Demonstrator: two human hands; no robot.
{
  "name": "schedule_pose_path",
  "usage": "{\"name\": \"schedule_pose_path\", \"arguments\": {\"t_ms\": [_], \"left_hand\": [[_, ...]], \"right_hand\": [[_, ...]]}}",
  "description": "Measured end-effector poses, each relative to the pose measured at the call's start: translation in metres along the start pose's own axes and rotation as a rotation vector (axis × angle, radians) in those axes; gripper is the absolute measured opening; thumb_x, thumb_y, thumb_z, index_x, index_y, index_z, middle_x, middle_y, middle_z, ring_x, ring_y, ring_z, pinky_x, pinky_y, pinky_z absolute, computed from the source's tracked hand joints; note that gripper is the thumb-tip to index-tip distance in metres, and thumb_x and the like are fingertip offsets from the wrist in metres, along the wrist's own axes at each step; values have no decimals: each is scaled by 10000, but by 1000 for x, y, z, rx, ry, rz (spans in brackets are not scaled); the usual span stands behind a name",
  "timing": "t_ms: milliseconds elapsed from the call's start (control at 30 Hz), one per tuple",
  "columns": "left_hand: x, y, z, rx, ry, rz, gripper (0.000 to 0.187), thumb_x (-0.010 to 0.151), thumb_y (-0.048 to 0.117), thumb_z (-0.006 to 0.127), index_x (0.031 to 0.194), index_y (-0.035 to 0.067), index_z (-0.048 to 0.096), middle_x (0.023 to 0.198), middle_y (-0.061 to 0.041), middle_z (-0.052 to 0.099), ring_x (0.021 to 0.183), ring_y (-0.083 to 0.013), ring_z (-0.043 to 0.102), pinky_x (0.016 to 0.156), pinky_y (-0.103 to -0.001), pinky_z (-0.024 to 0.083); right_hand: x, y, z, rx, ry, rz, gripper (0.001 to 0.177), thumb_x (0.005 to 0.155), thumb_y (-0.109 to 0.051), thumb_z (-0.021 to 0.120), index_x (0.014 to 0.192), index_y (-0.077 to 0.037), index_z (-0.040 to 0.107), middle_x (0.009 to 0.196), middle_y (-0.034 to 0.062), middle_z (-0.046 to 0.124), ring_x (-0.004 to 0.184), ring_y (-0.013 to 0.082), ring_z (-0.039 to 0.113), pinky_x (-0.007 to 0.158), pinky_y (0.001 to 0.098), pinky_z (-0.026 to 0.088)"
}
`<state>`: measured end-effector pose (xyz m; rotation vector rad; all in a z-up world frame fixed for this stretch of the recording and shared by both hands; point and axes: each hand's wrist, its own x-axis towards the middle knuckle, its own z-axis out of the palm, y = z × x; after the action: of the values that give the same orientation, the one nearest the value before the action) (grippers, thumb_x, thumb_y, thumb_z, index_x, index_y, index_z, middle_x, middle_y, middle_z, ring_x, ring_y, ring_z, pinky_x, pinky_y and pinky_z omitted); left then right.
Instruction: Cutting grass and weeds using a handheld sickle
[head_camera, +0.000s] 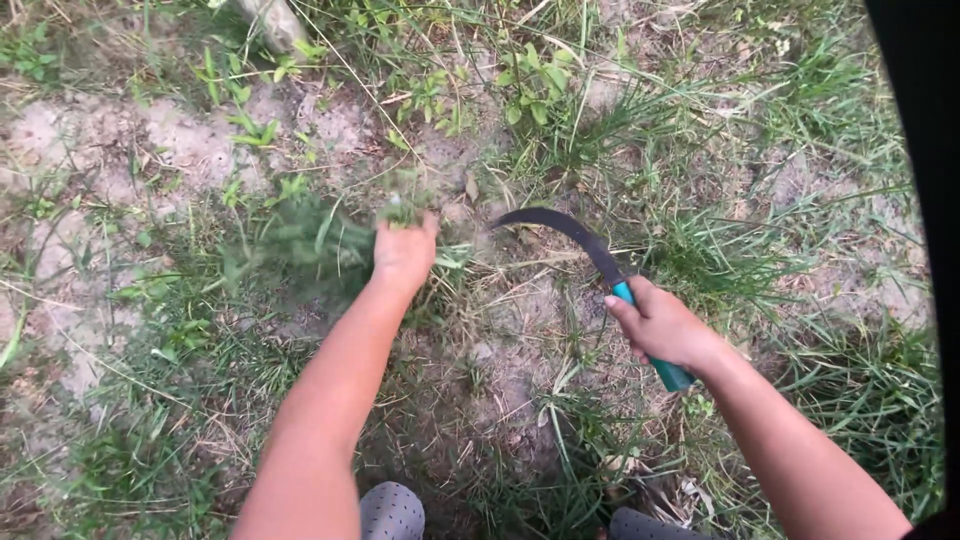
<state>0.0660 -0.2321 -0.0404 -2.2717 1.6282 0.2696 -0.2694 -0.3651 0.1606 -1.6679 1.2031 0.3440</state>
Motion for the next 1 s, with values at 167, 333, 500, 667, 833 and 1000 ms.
{"name": "schedule_pose_path", "arguments": {"t_ms": [167,333,500,667,833,1000], "left_hand": [[-19,14,13,-1,11,-21,244,921,147,567,1053,122,770,1068,-88,753,1054,-290,691,940,-579,416],[-26,15,-13,22,-14,29,242,927,163,554,1029,143,773,1042,-77,759,989,-278,716,912,-572,439],[-28,4,-11,-32,37,54,254,983,161,516,1011,138,767,1018,-73,769,947,-264,732,909,-565,461],[-50,-20,-27,-80,17,26,251,1018,156,498,991,147,747,998,-74,774,959,-264,733,936,-536,481],[-80,-32,-2,-88,109,172,138,908,129,561,1009,139,654,988,-78,716,901,-280,728,920,-579,491],[-79,-27,-8,-61,236,293,104,915,143,562,1001,131,619,1001,-79,713,925,-293,728,898,-525,524]], "right_hand": [[18,-10,22,-55,-50,-2,290,1007,-354,548,1013,-72,480,575,70,543,436,166,544,432,354,468],[43,-23,53,-99,-52,-11,325,1019,-370,536,1021,-53,463,596,70,571,449,178,583,451,364,505],[53,-35,80,-97,-136,16,318,1042,-371,505,1058,-54,475,651,46,568,494,161,576,473,350,525],[32,-31,65,-116,-227,88,310,1029,-390,477,1213,-145,430,689,27,538,507,138,530,476,322,502],[35,23,9,-177,-274,122,327,1014,-405,529,1109,-93,550,649,40,539,492,147,531,457,328,482],[46,-20,40,-18,-108,-12,329,1013,-389,524,1063,-65,497,663,31,542,485,159,537,448,342,489]]}}
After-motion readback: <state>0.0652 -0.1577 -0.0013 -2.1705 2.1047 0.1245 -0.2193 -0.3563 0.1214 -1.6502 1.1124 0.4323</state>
